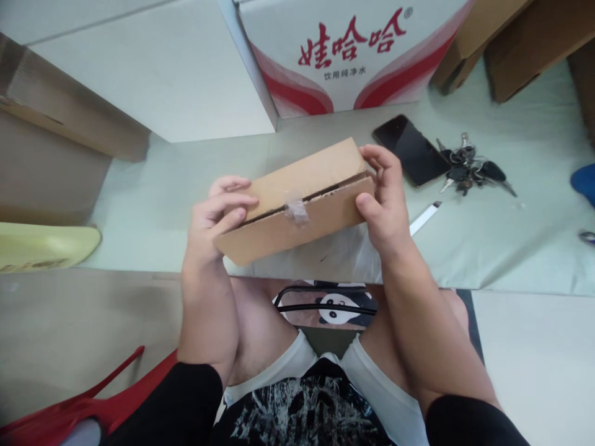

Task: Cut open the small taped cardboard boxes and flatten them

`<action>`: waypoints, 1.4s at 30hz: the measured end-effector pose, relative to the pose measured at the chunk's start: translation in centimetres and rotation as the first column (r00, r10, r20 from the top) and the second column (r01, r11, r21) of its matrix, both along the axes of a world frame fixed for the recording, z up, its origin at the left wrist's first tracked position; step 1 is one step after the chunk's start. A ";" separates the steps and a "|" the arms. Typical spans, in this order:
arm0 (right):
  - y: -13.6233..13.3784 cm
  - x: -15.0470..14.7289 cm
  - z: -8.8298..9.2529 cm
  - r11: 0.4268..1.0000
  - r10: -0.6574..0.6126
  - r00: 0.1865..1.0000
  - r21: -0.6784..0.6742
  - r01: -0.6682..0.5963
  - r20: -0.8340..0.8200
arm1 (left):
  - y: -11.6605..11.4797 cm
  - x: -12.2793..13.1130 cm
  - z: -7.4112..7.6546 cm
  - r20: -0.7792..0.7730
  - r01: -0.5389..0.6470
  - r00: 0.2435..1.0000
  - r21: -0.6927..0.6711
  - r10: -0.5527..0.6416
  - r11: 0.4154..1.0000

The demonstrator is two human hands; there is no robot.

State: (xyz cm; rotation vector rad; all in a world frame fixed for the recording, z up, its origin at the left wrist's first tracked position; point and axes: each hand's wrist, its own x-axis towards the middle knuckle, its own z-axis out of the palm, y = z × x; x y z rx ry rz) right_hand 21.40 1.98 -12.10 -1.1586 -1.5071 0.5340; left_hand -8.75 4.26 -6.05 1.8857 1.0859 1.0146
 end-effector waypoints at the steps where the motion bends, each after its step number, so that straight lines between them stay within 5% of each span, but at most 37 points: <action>1: -0.3 -0.1 0.4 0.998 -0.044 0.999 0.052 0.042 0.029 | 0.1 -0.1 -0.2 -0.002 0.008 1.000 -0.004 -0.008 1.000; 4: -1.6 -0.7 2.8 0.955 -0.209 0.967 0.245 0.170 0.144 | 0.4 -0.3 -0.5 0.028 0.015 0.999 -0.027 -0.014 1.000; 8: -3.2 -2.2 5.7 0.899 -0.262 0.906 0.426 0.104 0.332 | 0.7 -0.2 -0.6 0.057 0.025 0.998 -0.063 -0.021 0.998; 17: -3.6 -4.7 5.1 0.964 -0.257 0.724 0.219 0.149 0.641 | 0.9 -0.3 -0.9 0.191 0.091 0.979 -0.124 -0.067 0.988; 25: -3.9 -4.5 6.2 0.996 -0.084 0.823 0.011 0.094 0.561 | 0.3 -0.4 -0.2 -0.131 0.106 0.987 0.074 -0.096 0.992; 30: -4.0 -4.5 6.4 0.993 -0.069 0.822 -0.041 0.112 0.565 | -1.3 1.1 3.1 -0.358 0.059 0.934 0.203 0.018 0.977; 33: -4.0 -4.7 6.2 0.994 -0.059 0.828 -0.040 0.097 0.558 | -1.3 3.2 4.8 -0.439 0.172 0.895 0.189 -0.073 0.967; 39: -3.7 -2.5 6.7 0.992 -0.110 0.923 0.103 0.077 0.369 | 0.1 5.4 4.1 -0.471 0.236 0.873 0.171 -0.131 0.957; 42: -4.0 1.6 6.8 0.941 -0.327 0.892 0.199 0.275 0.313 | 0.2 5.2 3.6 -0.443 0.201 0.890 0.162 -0.111 0.966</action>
